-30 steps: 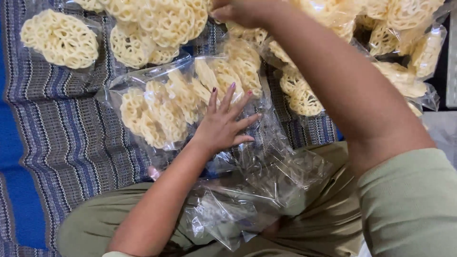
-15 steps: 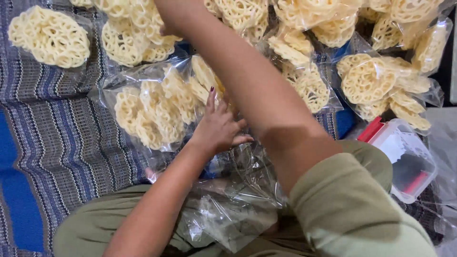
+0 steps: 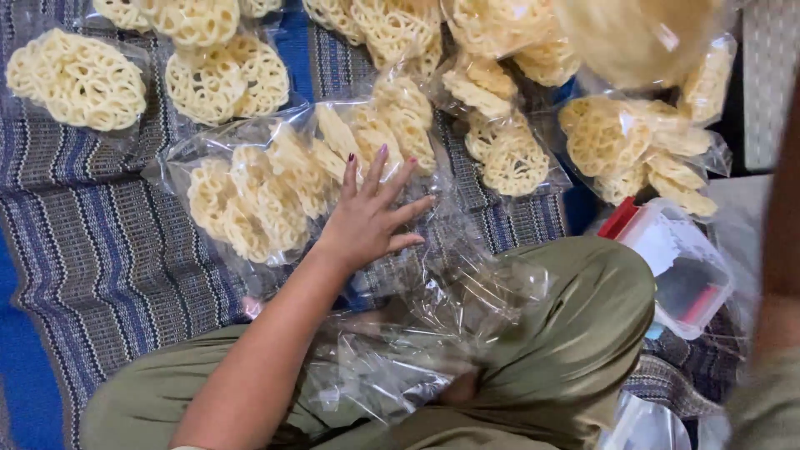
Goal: Manually packing lattice-patterned crackers into clear plastic bags while sitting on the floor.
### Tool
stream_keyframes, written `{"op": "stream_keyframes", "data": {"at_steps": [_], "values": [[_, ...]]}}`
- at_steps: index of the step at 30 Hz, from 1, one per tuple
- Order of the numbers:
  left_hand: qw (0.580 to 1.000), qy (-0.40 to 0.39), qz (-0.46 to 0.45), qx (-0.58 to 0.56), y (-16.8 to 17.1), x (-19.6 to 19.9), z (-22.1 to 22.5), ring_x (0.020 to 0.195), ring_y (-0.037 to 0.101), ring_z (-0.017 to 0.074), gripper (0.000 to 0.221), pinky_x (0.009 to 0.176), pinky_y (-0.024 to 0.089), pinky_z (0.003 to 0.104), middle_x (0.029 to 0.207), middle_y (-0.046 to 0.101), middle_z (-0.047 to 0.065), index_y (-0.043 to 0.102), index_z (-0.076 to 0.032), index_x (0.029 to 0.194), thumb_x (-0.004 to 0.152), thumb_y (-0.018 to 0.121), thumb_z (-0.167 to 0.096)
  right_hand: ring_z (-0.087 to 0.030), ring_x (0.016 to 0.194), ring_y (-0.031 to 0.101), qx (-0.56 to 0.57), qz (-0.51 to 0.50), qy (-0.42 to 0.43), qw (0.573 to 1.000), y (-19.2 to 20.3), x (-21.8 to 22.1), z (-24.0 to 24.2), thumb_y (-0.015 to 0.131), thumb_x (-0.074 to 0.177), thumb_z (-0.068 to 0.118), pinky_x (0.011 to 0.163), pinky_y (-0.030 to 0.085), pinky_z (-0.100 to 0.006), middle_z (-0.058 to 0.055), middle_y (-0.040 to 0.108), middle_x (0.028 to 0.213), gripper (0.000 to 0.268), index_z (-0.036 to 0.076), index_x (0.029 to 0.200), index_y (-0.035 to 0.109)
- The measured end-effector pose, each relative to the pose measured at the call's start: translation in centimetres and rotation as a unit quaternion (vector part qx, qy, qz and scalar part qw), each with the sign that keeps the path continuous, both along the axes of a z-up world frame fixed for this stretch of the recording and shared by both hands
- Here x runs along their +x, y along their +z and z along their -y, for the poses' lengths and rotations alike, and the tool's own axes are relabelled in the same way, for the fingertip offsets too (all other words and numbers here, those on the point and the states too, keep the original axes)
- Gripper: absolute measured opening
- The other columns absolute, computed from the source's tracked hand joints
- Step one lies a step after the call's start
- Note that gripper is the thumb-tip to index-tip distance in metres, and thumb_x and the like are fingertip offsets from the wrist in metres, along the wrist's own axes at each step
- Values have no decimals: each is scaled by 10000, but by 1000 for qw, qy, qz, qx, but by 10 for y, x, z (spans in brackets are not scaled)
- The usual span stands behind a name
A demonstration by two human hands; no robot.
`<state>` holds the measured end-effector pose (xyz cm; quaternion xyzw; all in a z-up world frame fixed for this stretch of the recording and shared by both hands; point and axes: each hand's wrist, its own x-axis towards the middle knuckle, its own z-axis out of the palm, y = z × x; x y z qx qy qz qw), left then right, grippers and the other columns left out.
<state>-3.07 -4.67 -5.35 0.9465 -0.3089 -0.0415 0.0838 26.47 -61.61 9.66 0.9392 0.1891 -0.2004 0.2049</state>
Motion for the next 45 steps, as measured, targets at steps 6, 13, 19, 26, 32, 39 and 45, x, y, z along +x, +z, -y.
{"op": "stream_keyframes", "data": {"at_steps": [6, 13, 19, 26, 32, 39, 45], "values": [[994, -16, 42, -102, -11, -2, -2, 1559, -65, 430, 694, 1167, -70, 733, 1741, 87, 95, 496, -373, 1548, 985, 382, -762, -382, 698, 754, 55, 73, -51, 995, 22, -72, -172, 859, 874, 425, 649, 623, -463, -238, 735, 1095, 709, -43, 1373, 674], [997, -13, 26, -78, -8, -4, -2, 1555, -29, 456, 706, 1161, -55, 743, 1737, 114, 113, 486, -380, 1545, 982, 324, -773, -252, 1124, 635, 268, 106, 401, 869, -62, -49, -386, 728, 870, 66, 984, 523, -357, -85, 686, 1323, 557, 157, 1417, 674], [998, -20, -8, -61, -8, -2, -1, 1544, -67, 444, 687, 1162, -63, 745, 1732, 92, 79, 386, -411, 1577, 991, 272, -752, -162, 530, 581, 26, -78, 254, 964, -98, -36, -416, 782, 841, 126, 546, 507, -336, -1, 728, 701, 41, 165, 848, 770], [997, -24, 17, -66, -9, 0, 3, 1554, -58, 439, 707, 1167, -48, 737, 1737, 105, 99, 424, -390, 1573, 992, 282, -767, -199, 639, 705, 6, 117, 338, 934, -120, -20, -390, 643, 958, 149, 670, 589, -375, -49, 787, 853, 165, 156, 995, 803], [997, -25, -26, -61, 19, 7, -11, 1522, -56, 456, 675, 1161, -24, 759, 1712, 72, 106, 342, -419, 1579, 1001, 213, -742, -174, 487, 607, 398, -45, -153, 903, -67, -72, -434, 579, 1069, 331, 436, 551, -304, -99, 691, 723, 343, 32, 1103, 744], [890, 184, 175, -378, 91, 14, -126, 900, 604, 273, 42, 833, 528, 411, 1030, 633, 133, 597, -35, 983, 964, 596, 2, -316, 1536, 71, 420, 65, 136, 895, -93, -193, -471, 484, 1127, 520, 1263, 108, -624, -73, 85, 1679, 569, 324, 1635, 315], [641, 616, -51, -455, -5, 0, -245, 836, 563, 64, 85, 767, 489, 204, 967, 616, -37, 595, -136, 1108, 1070, 640, -198, -302, 1540, -272, 435, 66, 384, 812, -152, -229, -499, 31, 1029, 848, 1211, -293, -632, -3, -129, 1724, 709, 514, 1646, 136]]}}
